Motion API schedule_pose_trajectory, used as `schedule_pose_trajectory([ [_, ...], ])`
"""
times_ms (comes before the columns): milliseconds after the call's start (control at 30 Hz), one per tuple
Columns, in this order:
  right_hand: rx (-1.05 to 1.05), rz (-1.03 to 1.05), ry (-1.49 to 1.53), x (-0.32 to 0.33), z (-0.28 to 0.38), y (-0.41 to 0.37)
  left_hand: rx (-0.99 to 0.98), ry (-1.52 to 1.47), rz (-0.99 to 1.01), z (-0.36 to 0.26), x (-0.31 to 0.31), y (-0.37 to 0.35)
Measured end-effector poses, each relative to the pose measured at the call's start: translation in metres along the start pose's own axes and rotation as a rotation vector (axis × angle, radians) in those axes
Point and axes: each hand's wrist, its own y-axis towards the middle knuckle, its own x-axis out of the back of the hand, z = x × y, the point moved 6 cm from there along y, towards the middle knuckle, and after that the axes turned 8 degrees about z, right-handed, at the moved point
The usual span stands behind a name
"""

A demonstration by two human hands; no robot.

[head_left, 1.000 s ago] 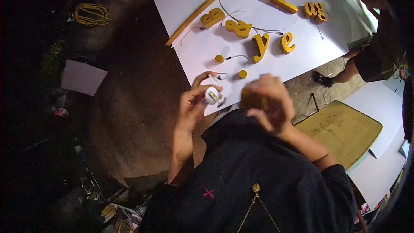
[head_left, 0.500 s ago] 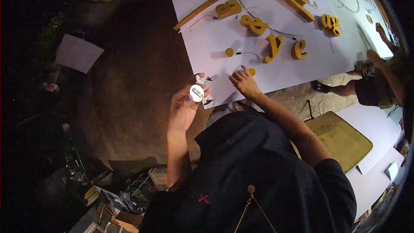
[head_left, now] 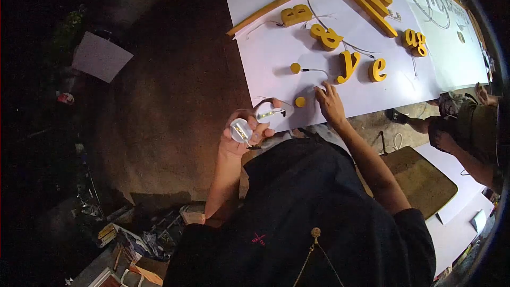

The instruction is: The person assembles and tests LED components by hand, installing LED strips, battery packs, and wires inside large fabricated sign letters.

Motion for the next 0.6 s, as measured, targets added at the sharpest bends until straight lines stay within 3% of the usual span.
schedule_pose_trajectory([
  [133,-0.054,0.017,0.068,0.004,-0.008,-0.004,-0.022,-0.137,0.096,0.004,-0.007,0.013],
  [200,-0.061,-0.124,0.279,0.020,-0.009,-0.008,0.001,-0.155,0.102,0.008,0.001,0.013],
  [300,-0.166,-0.242,0.462,0.047,-0.012,-0.012,-0.124,-0.537,0.016,0.012,0.003,0.016],
  [333,-0.172,-0.250,0.463,0.059,-0.009,-0.012,-0.114,-0.537,0.018,0.013,-0.001,0.021],
  [400,-0.220,-0.319,0.951,0.082,-0.009,-0.016,-0.160,-0.758,0.033,0.013,-0.012,0.034],
  [433,-0.280,-0.225,1.151,0.091,-0.007,-0.017,-0.165,-0.796,0.024,0.015,-0.023,0.042],
  [467,-0.283,-0.234,1.152,0.106,-0.003,-0.019,-0.155,-0.796,0.024,0.017,-0.025,0.045],
  [533,-0.137,-0.237,1.699,0.130,0.016,-0.020,-0.169,-0.776,-0.031,0.022,-0.025,0.049],
  [600,-0.086,-0.215,1.778,0.158,0.034,-0.026,-0.165,-0.687,-0.044,0.029,-0.024,0.051],
])
